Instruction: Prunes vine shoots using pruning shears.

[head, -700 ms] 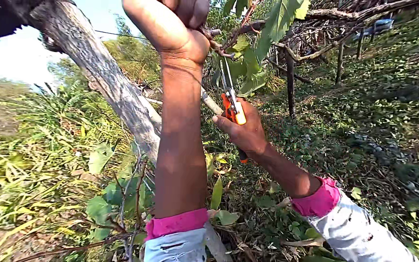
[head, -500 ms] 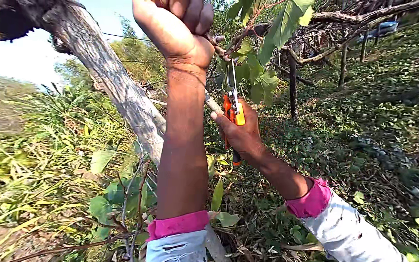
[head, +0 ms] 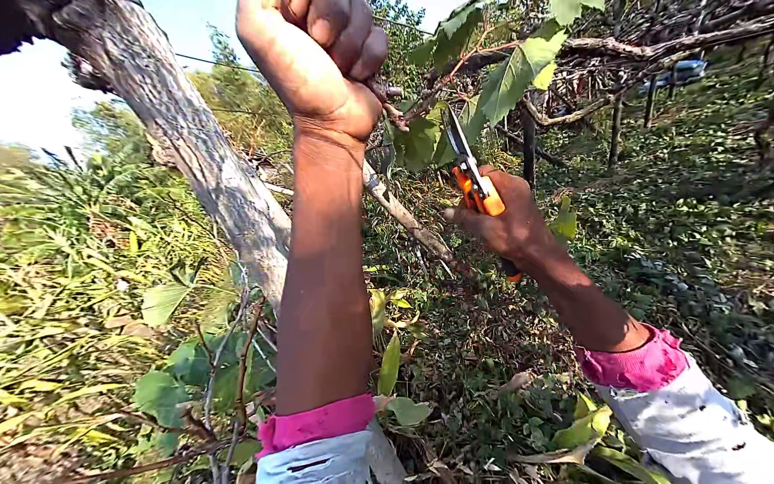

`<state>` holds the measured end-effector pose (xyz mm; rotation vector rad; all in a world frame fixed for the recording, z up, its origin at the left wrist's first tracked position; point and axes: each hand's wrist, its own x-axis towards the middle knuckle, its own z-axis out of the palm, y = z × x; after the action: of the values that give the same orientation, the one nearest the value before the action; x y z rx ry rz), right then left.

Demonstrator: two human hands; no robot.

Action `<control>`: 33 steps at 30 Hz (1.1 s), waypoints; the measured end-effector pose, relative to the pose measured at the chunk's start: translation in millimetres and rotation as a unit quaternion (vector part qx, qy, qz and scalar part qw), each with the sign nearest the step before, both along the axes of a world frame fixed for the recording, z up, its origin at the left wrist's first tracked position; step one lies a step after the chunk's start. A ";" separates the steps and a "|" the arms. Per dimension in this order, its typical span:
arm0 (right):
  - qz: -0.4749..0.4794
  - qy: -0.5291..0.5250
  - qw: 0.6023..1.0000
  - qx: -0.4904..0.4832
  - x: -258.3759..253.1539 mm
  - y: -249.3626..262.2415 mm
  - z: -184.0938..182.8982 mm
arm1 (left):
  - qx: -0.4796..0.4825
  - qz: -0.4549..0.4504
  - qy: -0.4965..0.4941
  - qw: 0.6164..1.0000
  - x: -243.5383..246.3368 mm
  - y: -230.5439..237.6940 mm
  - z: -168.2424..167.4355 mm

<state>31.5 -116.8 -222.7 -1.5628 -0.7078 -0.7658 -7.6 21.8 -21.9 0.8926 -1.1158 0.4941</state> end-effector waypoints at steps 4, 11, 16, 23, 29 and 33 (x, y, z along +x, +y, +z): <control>-0.025 0.001 1.000 -0.013 9.4 -9.6 27.7 | 0.007 0.002 0.013 1.000 -1.8 1.4 -0.5; -0.001 -0.104 0.994 -0.034 21.3 -20.6 20.7 | 0.001 0.012 0.027 1.000 -5.8 4.2 -3.2; 0.000 -0.121 0.992 -0.020 18.2 -25.8 18.1 | 0.009 -0.019 0.029 0.999 -9.0 4.3 -3.7; 0.214 -0.251 0.929 0.166 11.9 -6.2 46.7 | 0.026 -0.086 0.029 0.996 -17.3 4.1 -4.4; 0.220 -0.281 0.927 0.120 1.1 3.7 71.8 | 0.107 -0.139 0.040 0.984 -12.8 25.6 -7.0; 0.189 -0.204 0.951 0.134 -18.4 -2.4 67.8 | 0.136 -0.240 -0.048 0.960 32.8 41.3 -6.2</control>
<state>13.1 -119.2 -154.9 -0.9874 -1.1180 -0.8607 25.2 63.0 -28.1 0.8009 -1.4608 -0.0189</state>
